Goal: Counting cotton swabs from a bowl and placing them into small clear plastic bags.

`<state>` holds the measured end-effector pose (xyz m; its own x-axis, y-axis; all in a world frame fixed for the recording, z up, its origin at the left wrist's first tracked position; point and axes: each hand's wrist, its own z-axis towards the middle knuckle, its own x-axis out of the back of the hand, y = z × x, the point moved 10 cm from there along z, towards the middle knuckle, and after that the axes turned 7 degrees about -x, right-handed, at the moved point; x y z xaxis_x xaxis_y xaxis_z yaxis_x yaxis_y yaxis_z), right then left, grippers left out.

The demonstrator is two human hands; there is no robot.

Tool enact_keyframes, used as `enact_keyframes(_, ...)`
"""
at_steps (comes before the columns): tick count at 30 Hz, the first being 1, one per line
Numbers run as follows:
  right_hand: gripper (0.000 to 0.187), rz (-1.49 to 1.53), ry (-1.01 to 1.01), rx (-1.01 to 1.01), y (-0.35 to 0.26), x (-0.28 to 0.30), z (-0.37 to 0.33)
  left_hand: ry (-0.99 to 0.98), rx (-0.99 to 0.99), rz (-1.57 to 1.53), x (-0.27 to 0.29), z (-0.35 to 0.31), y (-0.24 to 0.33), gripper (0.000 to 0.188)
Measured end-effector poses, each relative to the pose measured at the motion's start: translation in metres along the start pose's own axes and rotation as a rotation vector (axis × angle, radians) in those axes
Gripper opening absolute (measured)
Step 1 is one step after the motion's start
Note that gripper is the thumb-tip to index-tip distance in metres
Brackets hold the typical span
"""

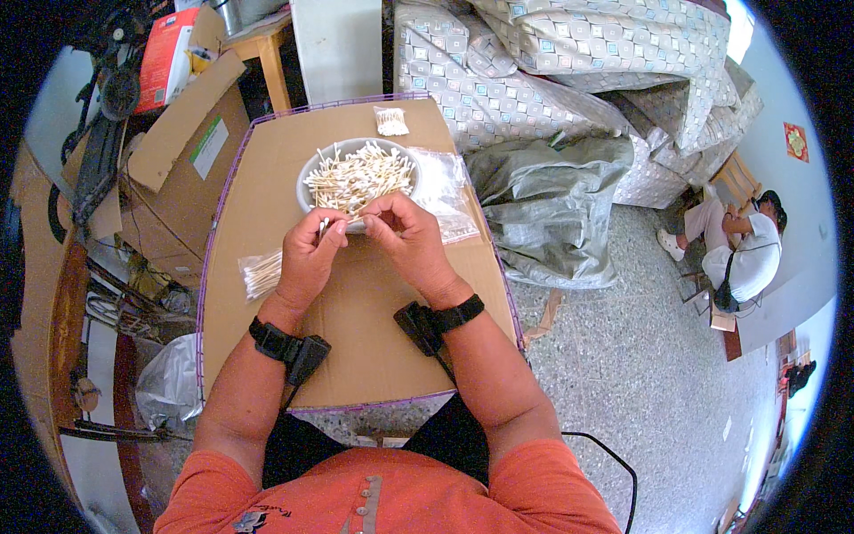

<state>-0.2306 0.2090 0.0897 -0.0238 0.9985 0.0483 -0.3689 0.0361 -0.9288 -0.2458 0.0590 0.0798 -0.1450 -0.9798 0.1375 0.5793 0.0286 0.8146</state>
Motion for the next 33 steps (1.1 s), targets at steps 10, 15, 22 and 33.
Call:
enact_keyframes(10,0.008,-0.043,-0.024,0.006,0.003,-0.005,-0.001,-0.015,0.002,0.006,-0.004,0.0,0.004,0.012)
enact_keyframes(15,0.007,-0.045,-0.026,-0.024,0.005,-0.008,-0.001,-0.025,0.018,0.018,-0.002,-0.001,0.001,0.012)
enact_keyframes(22,0.008,-0.079,-0.03,-0.038,0.007,-0.007,-0.001,-0.027,0.002,0.005,-0.004,0.0,0.003,0.012)
enact_keyframes(33,0.007,-0.118,-0.018,0.003,0.005,-0.008,-0.002,-0.079,0.022,-0.007,-0.012,-0.002,-0.001,0.012)
